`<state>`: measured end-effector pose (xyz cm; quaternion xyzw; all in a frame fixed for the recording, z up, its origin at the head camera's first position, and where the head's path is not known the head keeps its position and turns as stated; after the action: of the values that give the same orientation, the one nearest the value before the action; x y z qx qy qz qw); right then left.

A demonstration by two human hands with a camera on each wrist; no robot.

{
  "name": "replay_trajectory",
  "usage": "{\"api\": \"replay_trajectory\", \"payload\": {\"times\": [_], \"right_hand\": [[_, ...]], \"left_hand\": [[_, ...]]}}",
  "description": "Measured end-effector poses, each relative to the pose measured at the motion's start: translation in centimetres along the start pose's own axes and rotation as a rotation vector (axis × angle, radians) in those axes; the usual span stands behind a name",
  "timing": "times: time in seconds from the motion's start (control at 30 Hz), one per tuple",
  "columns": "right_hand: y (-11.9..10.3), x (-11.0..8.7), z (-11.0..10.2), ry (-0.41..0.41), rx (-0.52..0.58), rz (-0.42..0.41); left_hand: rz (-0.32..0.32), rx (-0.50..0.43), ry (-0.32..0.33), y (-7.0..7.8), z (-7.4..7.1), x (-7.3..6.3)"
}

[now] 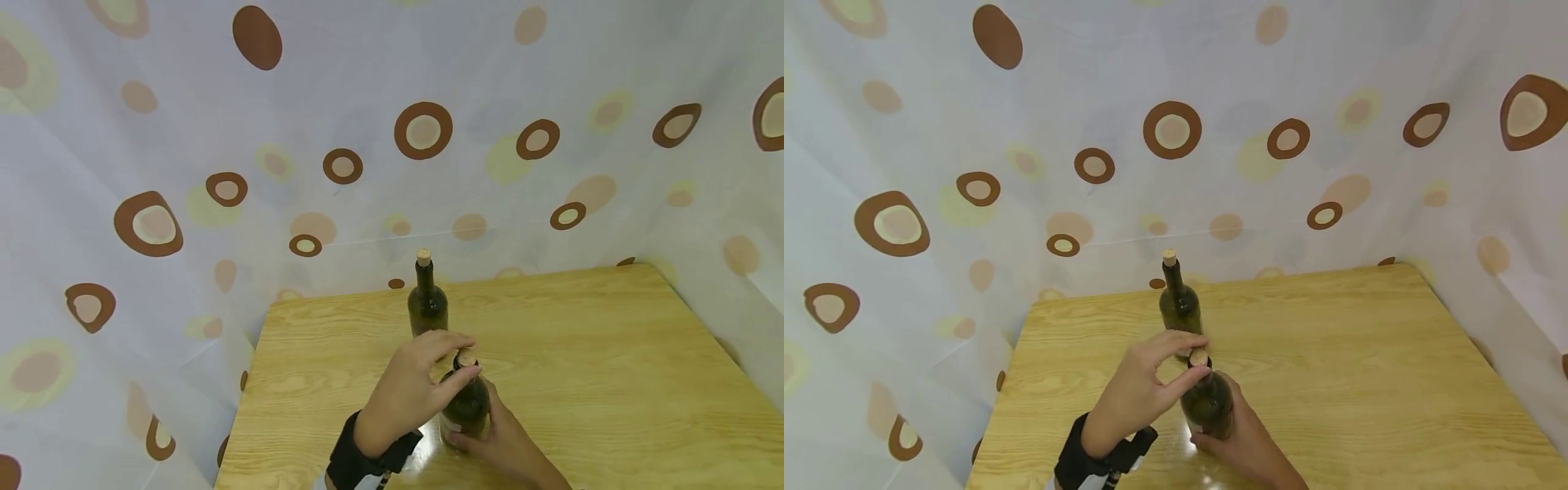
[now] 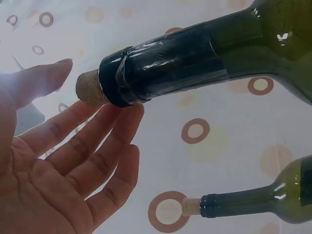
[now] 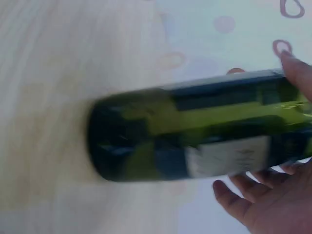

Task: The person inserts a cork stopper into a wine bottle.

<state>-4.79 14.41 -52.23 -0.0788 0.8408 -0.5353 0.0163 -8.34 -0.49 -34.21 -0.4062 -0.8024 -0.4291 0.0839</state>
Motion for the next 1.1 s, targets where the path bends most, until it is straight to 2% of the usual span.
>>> {"api": "replay_trajectory", "payload": {"times": [0.1, 0.17, 0.27, 0.37, 0.43, 0.57, 0.73, 0.9, 1.1], "right_hand": [[-1.7, 0.1, -1.1, 0.072, -0.096, -0.177], [-3.0, -0.3, -1.9, 0.138, -0.16, -0.294], [-4.7, -0.8, -2.5, 0.209, -0.225, -0.431], [-5.7, -1.2, -2.2, 0.268, -0.262, -0.537], [-5.8, -1.3, -1.8, 0.323, -0.29, -0.578], [-5.2, -1.2, -0.6, 0.394, -0.317, -0.546], [-4.6, -1.1, 0.2, 0.423, -0.321, -0.52], [-4.3, -0.8, -0.2, 0.418, -0.299, -0.518], [-3.7, -0.1, -0.8, 0.392, -0.312, -0.457]], "left_hand": [[-0.047, -0.055, 0.012, -1.0, -0.2, -1.0], [-0.08, -0.105, 0.019, -1.9, 0.3, -2.0], [-0.127, -0.155, 0.016, -3.3, 2.0, -3.8], [-0.168, -0.192, -0.002, -4.4, 4.2, -5.5], [-0.185, -0.215, -0.021, -4.9, 5.7, -6.3], [-0.208, -0.219, 0.009, -5.7, 7.4, -7.1], [-0.226, -0.199, 0.09, -6.1, 8.0, -7.4], [-0.204, -0.22, 0.132, -6.6, 8.7, -7.0], [-0.178, -0.223, 0.185, -7.2, 9.6, -6.2]]}}
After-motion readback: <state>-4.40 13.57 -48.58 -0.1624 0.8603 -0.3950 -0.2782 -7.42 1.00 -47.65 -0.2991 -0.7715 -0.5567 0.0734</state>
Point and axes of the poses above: each hand's wrist, its own x-axis towards the middle knuckle, its own z-axis out of the palm, y = z × x, the point moved 5 cm from there along x, towards the middle knuckle
